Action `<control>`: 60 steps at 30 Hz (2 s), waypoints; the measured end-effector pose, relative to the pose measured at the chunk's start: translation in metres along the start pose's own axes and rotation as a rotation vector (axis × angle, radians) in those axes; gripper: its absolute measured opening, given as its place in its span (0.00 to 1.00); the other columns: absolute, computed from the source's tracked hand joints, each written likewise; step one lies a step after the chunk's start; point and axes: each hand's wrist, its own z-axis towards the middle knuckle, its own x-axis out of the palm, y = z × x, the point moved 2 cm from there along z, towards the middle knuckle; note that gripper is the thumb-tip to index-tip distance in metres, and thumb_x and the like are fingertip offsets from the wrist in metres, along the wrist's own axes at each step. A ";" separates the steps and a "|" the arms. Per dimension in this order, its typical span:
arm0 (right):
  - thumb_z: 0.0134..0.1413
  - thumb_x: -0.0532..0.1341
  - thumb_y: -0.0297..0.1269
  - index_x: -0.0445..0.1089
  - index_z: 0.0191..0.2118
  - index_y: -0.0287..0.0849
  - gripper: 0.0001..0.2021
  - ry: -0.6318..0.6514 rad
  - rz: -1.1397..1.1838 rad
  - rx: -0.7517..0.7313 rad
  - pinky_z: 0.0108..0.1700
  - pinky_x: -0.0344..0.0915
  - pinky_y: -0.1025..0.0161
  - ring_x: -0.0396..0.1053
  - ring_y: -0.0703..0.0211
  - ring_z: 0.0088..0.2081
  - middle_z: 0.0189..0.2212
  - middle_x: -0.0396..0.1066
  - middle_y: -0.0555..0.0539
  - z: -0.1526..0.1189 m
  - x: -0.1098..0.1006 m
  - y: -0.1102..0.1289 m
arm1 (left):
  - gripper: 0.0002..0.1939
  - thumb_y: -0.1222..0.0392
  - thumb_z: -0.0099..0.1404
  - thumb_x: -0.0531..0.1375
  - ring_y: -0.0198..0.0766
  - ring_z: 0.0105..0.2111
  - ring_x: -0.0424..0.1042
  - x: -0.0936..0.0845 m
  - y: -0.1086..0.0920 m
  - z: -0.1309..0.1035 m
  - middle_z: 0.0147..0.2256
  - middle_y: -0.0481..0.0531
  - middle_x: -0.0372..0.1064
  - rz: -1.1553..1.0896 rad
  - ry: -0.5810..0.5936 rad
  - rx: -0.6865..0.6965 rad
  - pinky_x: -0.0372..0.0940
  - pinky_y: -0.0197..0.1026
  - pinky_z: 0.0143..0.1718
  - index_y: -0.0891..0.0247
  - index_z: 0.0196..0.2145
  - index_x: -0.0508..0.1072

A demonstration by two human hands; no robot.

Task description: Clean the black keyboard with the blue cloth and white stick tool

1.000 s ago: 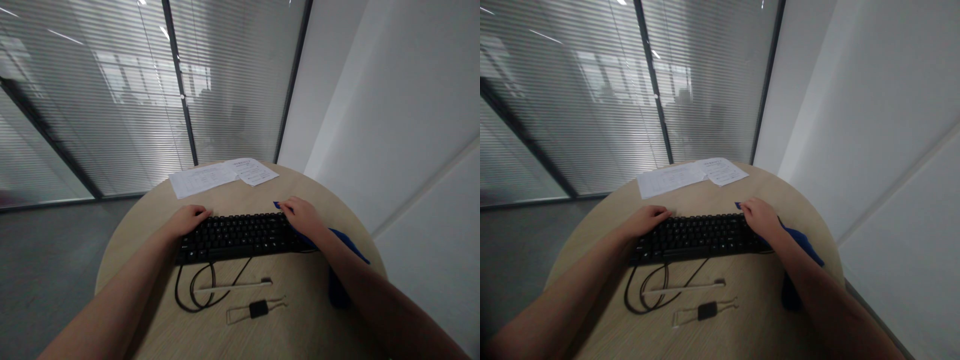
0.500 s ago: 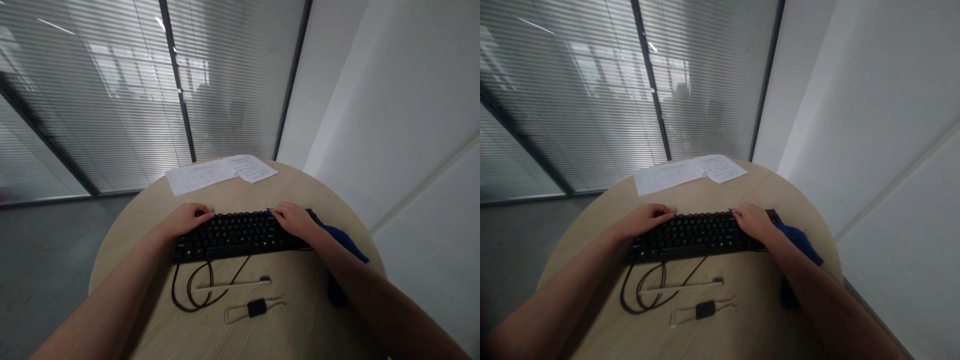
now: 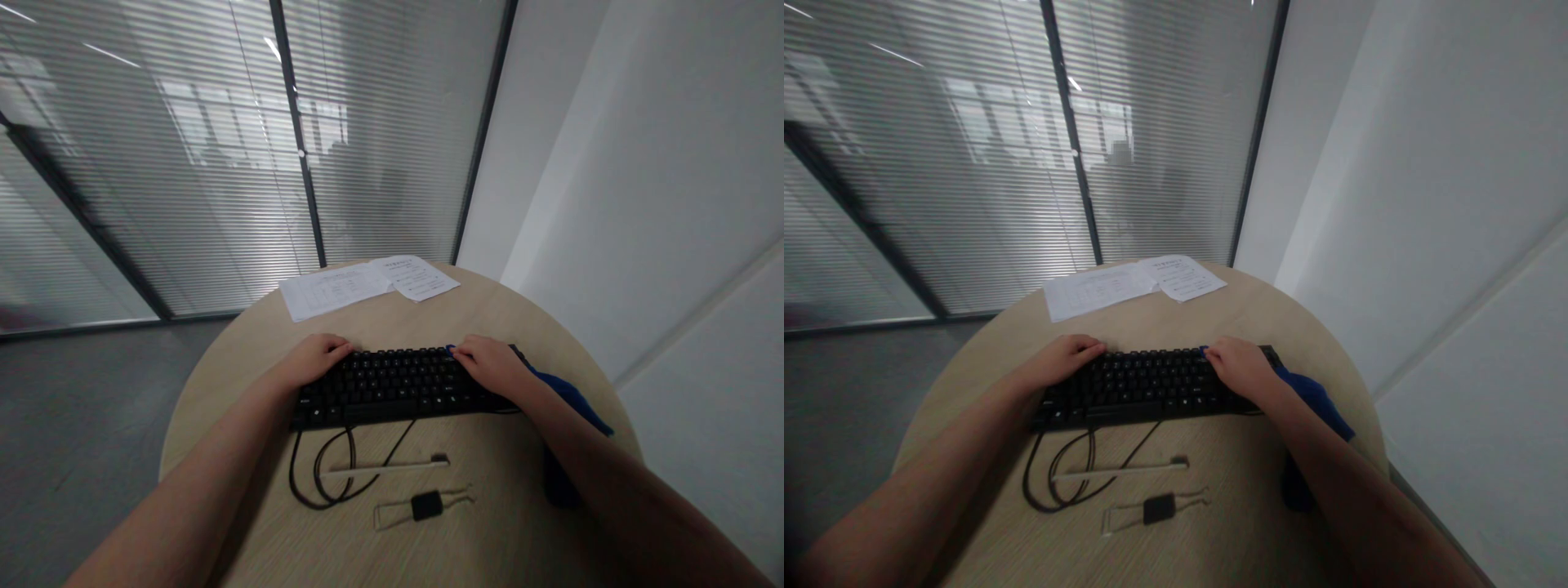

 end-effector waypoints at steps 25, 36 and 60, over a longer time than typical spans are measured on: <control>0.68 0.53 0.40 0.78 0.49 0.44 0.17 -0.005 0.093 -0.024 0.50 0.62 0.63 0.70 0.59 0.45 0.42 0.75 0.45 -0.002 -0.005 -0.033 | 0.23 0.38 0.60 0.57 0.46 0.38 0.75 -0.008 0.015 0.004 0.36 0.51 0.79 -0.165 0.017 -0.075 0.66 0.45 0.44 0.59 0.38 0.80; 0.69 0.52 0.40 0.77 0.51 0.46 0.17 -0.003 0.092 -0.033 0.51 0.63 0.62 0.70 0.58 0.47 0.45 0.75 0.45 -0.003 -0.005 -0.033 | 0.23 0.39 0.62 0.56 0.45 0.37 0.75 -0.010 0.014 0.001 0.35 0.52 0.78 -0.148 0.036 -0.081 0.66 0.45 0.42 0.61 0.37 0.79; 0.67 0.53 0.40 0.76 0.53 0.47 0.17 0.000 0.112 -0.018 0.52 0.64 0.61 0.70 0.57 0.48 0.46 0.75 0.45 -0.002 -0.001 -0.034 | 0.20 0.45 0.65 0.54 0.46 0.40 0.74 -0.012 -0.016 -0.001 0.39 0.55 0.77 0.107 -0.093 0.094 0.65 0.46 0.46 0.61 0.35 0.79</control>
